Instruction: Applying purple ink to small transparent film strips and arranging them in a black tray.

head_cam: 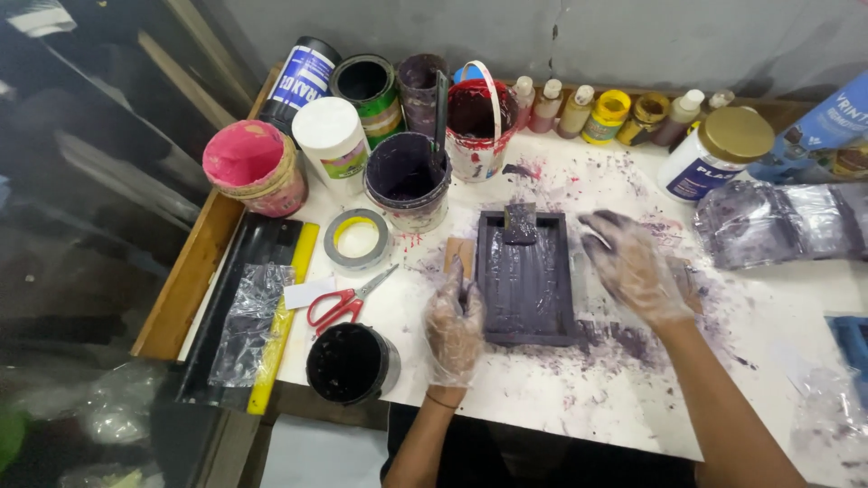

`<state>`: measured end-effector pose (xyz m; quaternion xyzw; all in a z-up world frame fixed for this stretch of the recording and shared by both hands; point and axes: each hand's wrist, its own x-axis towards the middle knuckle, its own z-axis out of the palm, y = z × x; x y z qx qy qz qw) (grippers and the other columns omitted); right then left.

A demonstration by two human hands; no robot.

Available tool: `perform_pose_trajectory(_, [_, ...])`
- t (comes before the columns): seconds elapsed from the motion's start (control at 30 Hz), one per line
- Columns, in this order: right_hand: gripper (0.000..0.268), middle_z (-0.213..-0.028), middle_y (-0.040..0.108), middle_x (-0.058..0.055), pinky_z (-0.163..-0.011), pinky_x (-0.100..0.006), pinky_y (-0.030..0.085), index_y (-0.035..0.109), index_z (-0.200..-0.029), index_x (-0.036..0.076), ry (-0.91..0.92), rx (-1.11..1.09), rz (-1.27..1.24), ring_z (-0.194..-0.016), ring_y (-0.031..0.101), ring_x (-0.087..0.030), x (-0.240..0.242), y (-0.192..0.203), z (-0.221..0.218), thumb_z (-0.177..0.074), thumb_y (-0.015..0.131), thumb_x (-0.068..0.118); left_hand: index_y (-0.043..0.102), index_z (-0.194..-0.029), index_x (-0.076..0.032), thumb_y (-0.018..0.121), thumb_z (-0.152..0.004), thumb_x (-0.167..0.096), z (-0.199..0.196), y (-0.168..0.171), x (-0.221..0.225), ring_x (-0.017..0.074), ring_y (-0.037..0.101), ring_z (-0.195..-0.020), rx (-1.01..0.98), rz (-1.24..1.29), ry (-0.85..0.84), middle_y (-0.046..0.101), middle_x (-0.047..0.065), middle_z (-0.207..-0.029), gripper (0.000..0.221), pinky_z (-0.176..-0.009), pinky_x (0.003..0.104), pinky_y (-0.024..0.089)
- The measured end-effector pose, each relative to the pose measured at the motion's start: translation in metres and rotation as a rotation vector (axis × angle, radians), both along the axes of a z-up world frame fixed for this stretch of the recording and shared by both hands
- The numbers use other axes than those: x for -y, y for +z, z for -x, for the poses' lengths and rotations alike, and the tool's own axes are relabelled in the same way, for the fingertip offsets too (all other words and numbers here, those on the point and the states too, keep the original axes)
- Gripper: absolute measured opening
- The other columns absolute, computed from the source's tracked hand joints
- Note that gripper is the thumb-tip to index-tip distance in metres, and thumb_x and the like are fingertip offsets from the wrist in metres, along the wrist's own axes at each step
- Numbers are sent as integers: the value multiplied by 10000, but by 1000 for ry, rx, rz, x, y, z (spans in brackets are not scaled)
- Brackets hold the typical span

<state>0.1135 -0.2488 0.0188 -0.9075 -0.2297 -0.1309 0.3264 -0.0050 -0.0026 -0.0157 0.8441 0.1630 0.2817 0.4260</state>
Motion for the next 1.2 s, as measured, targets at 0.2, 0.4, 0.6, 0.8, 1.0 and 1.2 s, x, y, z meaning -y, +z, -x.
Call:
perform_pose_trajectory(0.2, [398,-1461,603,-101,-1093,-511,485,634,-1382,350,-233,-107,383,-1368,550,-350,52,-35,37,-1011,531,452,612,-1402,-197,816,-819,-335,-7,90,17,421,710,-960,-194,-272,-67,697,248,-1013,633,-801,510,604])
perform_pose_trajectory(0.4, [569,-1472,545,-183,-1067,-612,461,562,-1449,305,-142,74,450,-1346,539,-443,46,-16,55,-947,481,561,515,-1479,-214,690,-921,-423,-56,-65,0,306,753,-820,-455,-492,-72,719,145,-877,621,-674,446,645])
perform_pose_trajectory(0.6, [625,-1503,517,-133,-1113,-627,399,500,-1487,378,-113,69,566,-1365,532,-386,49,-38,52,-939,410,664,471,-1497,-164,638,-964,-291,-50,-10,-3,335,756,-786,-585,-389,-172,740,162,-826,573,-691,460,642])
perform_pose_trajectory(0.8, [639,-1551,467,-89,-1154,-616,344,388,-1552,424,-134,52,634,-1419,485,-329,51,-41,57,-966,333,672,480,-1477,-173,596,-940,-279,-52,-4,0,313,767,-774,-515,-570,-150,743,141,-830,560,-674,489,644])
perform_pose_trajectory(1.0, [652,-1543,459,-119,-1162,-616,316,356,-1579,402,-116,34,607,-1429,457,-355,54,-44,55,-986,309,667,605,-1350,-64,528,-975,-175,-37,26,-1,325,766,-749,-494,-610,-126,745,174,-842,399,-619,457,643])
perform_pose_trajectory(1.2, [635,-1556,450,-115,-1174,-592,298,366,-1568,398,-112,9,646,-1457,428,-340,54,-43,54,-1003,270,669,640,-1256,25,566,-972,-176,-13,-28,-47,337,713,-701,142,-861,-117,675,198,-812,355,-544,455,625])
